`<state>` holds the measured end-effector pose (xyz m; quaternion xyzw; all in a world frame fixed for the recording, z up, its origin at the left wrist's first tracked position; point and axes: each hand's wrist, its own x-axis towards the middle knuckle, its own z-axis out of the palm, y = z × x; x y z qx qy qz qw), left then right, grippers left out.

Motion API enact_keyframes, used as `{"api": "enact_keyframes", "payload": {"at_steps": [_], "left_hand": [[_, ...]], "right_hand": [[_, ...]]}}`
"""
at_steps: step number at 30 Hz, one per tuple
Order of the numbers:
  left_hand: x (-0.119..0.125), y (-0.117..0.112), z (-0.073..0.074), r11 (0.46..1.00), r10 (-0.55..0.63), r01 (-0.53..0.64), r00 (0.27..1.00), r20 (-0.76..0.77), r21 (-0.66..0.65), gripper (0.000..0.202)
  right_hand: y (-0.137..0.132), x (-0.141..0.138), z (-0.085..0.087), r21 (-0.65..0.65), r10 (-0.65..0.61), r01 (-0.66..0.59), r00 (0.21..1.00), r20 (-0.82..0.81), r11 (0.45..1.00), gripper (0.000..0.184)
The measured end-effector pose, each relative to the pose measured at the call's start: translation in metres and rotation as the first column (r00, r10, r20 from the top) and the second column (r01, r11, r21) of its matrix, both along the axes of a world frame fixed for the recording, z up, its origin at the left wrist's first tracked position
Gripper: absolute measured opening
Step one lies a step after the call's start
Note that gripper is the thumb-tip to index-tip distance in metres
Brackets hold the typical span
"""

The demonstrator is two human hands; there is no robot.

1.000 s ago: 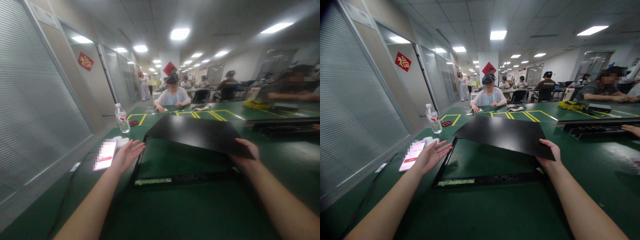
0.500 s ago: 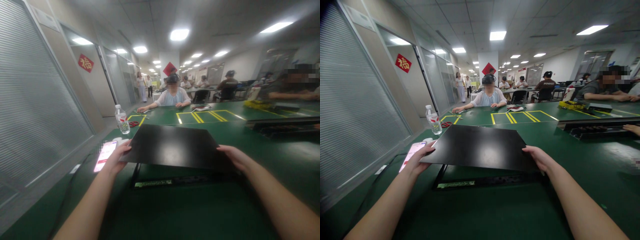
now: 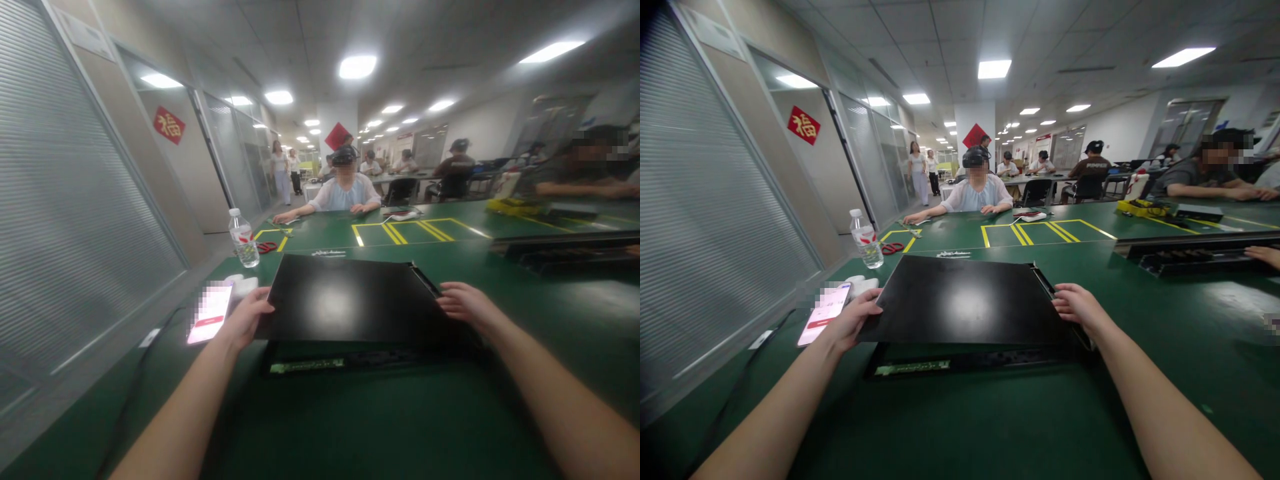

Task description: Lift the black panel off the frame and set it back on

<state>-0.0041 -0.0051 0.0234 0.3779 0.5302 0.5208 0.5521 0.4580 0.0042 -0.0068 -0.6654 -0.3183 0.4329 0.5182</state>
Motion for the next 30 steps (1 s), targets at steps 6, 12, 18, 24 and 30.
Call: {"api": "enact_keyframes", "payload": {"at_steps": [6,12,18,24,30], "left_hand": [[0.005,0.002,-0.008,0.998,-0.028,0.028,1.000,0.002,-0.049,0.056],[0.006,0.003,-0.008,0.998,-0.014,0.014,1.000,0.000,-0.060,0.058],[0.007,0.003,-0.011,0.998,-0.017,0.017,1.000,0.008,-0.058,0.056],[0.003,0.007,-0.018,0.998,-0.040,0.042,0.999,0.030,-0.043,0.056],[0.004,0.007,-0.022,0.995,-0.072,0.075,0.996,0.047,-0.062,0.057]], "right_hand": [[-0.001,0.000,0.005,0.025,-0.055,0.052,0.991,0.124,0.998,0.019],[-0.001,-0.001,0.006,0.051,-0.048,0.035,0.962,0.270,0.998,0.015],[0.011,0.016,-0.016,0.050,-0.036,0.018,0.924,0.380,0.999,0.015],[0.017,0.024,-0.029,0.045,-0.027,0.008,0.899,0.437,0.999,0.019],[0.014,0.021,-0.024,0.035,-0.037,0.022,0.863,0.505,0.999,0.018]]}}
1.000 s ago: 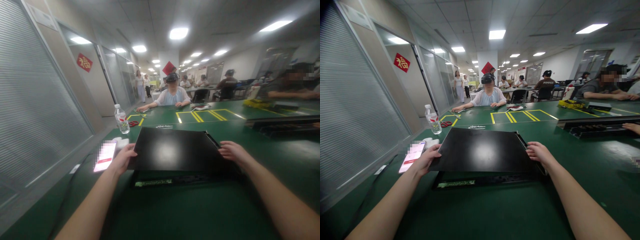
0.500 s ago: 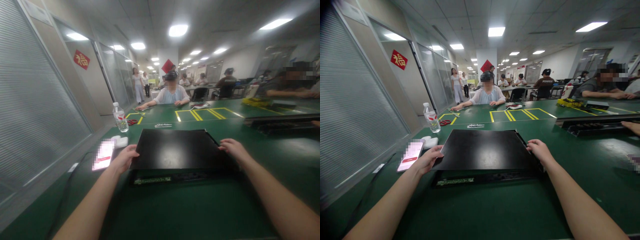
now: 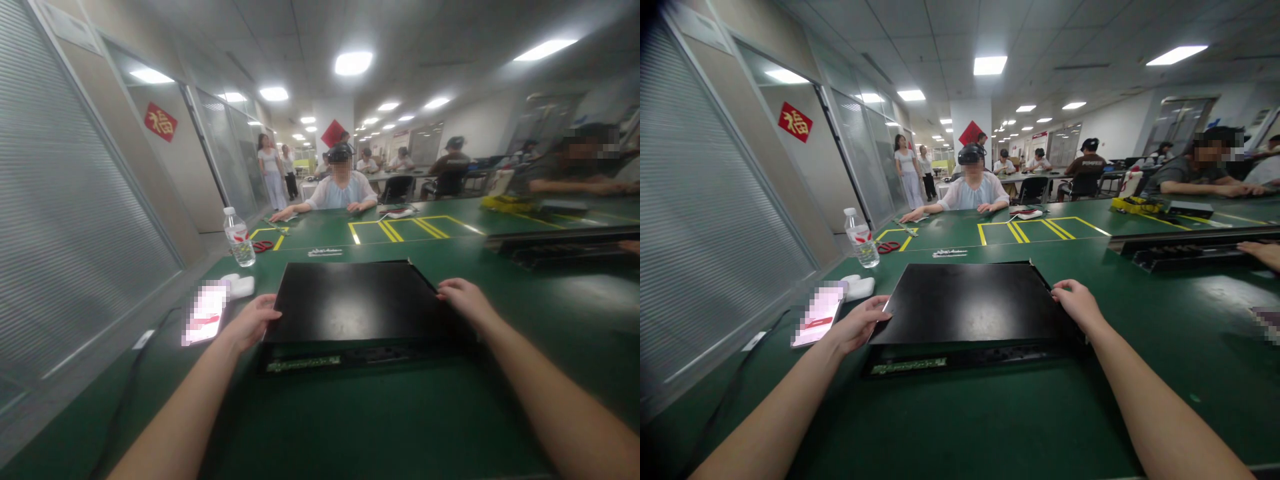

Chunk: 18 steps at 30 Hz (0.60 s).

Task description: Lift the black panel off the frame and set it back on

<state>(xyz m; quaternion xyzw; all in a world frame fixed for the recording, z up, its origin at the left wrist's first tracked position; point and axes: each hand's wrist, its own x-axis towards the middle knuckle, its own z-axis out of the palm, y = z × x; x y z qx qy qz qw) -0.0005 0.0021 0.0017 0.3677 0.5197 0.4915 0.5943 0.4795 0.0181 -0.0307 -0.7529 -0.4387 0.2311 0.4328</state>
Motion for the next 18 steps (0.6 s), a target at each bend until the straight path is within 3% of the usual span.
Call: {"api": "enact_keyframes", "payload": {"at_steps": [8,18], "left_hand": [[-0.001,0.001,-0.004,0.999,-0.005,0.004,1.000,-0.012,-0.040,0.055],[0.005,-0.002,0.002,0.999,0.000,-0.002,0.999,-0.036,-0.045,0.051]], "right_hand": [[-0.003,-0.003,0.007,-0.068,0.031,-0.016,0.976,0.215,0.998,0.019],[-0.008,-0.010,0.013,-0.150,0.092,-0.031,0.906,0.414,0.988,0.021]]}}
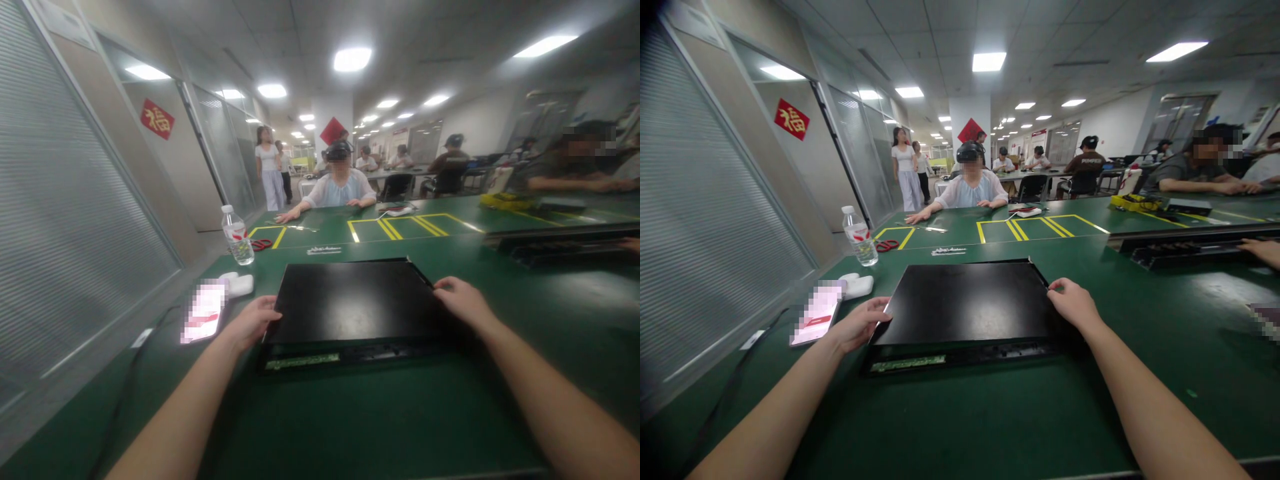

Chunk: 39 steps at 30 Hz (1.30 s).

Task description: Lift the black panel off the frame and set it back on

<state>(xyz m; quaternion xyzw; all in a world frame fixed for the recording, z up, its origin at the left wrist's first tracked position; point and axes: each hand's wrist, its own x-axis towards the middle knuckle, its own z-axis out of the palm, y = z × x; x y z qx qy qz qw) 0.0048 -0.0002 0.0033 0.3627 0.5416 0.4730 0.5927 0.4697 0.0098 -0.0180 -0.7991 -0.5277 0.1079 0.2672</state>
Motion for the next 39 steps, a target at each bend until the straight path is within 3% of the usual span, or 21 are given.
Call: {"api": "enact_keyframes", "payload": {"at_steps": [8,17,28,39], "left_hand": [[0.002,-0.003,0.000,1.000,0.005,-0.005,1.000,-0.018,-0.007,0.049],[0.001,0.002,-0.007,1.000,0.004,-0.005,0.999,-0.037,-0.024,0.047],[0.014,-0.003,0.000,0.999,0.037,-0.039,0.994,-0.105,-0.020,0.051],[0.014,-0.001,-0.006,0.998,0.068,-0.069,0.989,-0.128,0.002,0.038]], "right_hand": [[-0.005,-0.006,0.007,-0.038,0.059,-0.055,0.992,0.111,0.998,0.020],[-0.006,-0.003,0.002,0.028,0.067,-0.071,0.989,0.133,0.997,0.017],[-0.005,-0.001,0.001,-0.006,0.083,-0.083,0.990,0.116,0.997,0.019],[-0.002,0.003,0.000,0.023,0.061,-0.063,0.993,0.102,0.998,0.017]]}}
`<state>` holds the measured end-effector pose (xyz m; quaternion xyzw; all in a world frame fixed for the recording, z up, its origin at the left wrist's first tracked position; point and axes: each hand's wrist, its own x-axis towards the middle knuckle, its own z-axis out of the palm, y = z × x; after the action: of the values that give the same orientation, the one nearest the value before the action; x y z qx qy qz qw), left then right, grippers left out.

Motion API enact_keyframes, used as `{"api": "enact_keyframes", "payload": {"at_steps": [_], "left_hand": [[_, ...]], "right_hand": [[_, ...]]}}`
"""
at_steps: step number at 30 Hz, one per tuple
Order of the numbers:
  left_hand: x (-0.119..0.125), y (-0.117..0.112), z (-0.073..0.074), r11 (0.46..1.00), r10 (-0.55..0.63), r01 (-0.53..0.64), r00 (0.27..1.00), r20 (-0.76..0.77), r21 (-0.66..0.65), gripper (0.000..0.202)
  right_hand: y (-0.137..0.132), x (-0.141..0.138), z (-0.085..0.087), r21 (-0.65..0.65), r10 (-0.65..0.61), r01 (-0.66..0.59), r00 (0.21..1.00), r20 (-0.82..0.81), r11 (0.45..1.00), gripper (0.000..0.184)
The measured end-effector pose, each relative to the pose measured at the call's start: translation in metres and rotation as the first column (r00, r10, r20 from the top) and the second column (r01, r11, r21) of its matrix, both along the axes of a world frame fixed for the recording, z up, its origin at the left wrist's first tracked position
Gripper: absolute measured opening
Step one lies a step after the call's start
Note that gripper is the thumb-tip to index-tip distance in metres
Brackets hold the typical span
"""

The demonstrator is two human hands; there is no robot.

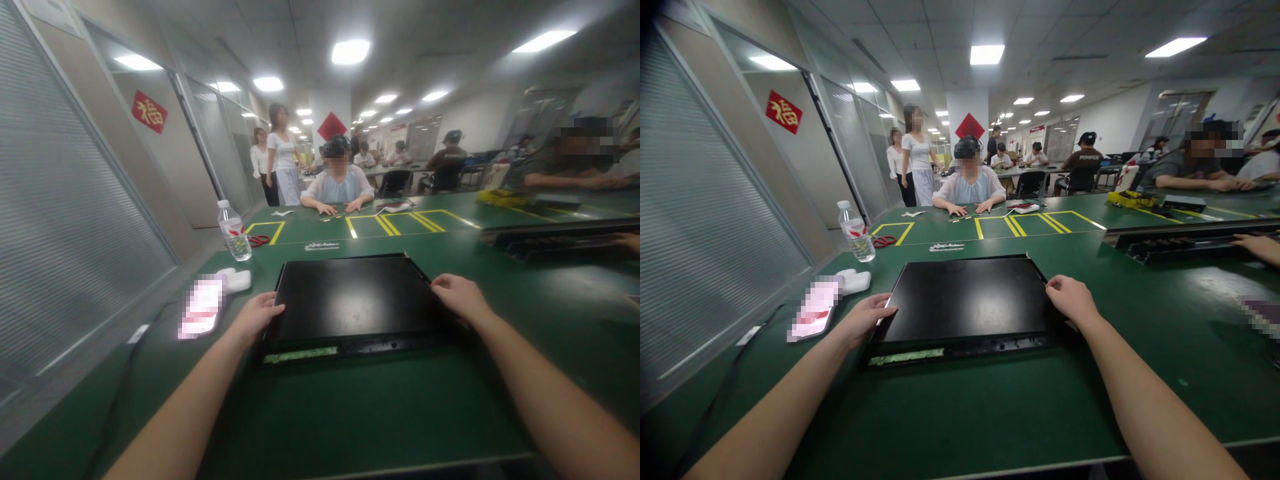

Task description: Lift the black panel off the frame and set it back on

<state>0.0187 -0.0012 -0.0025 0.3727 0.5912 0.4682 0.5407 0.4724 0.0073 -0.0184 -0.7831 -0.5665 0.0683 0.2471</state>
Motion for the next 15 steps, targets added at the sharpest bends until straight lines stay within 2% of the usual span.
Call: {"api": "enact_keyframes", "payload": {"at_steps": [10,15], "left_hand": [[-0.0059,-0.0008,0.0035,0.993,0.051,-0.030,0.982,-0.181,0.115,0.046],[-0.0054,-0.0014,0.0056,0.993,0.031,0.003,0.961,-0.276,0.121,0.044]], "right_hand": [[0.0032,0.0043,-0.0029,-0.008,-0.021,0.021,0.999,-0.028,1.000,0.016],[0.0026,0.0028,-0.0016,0.004,-0.032,0.032,0.999,-0.030,0.999,0.014]]}}
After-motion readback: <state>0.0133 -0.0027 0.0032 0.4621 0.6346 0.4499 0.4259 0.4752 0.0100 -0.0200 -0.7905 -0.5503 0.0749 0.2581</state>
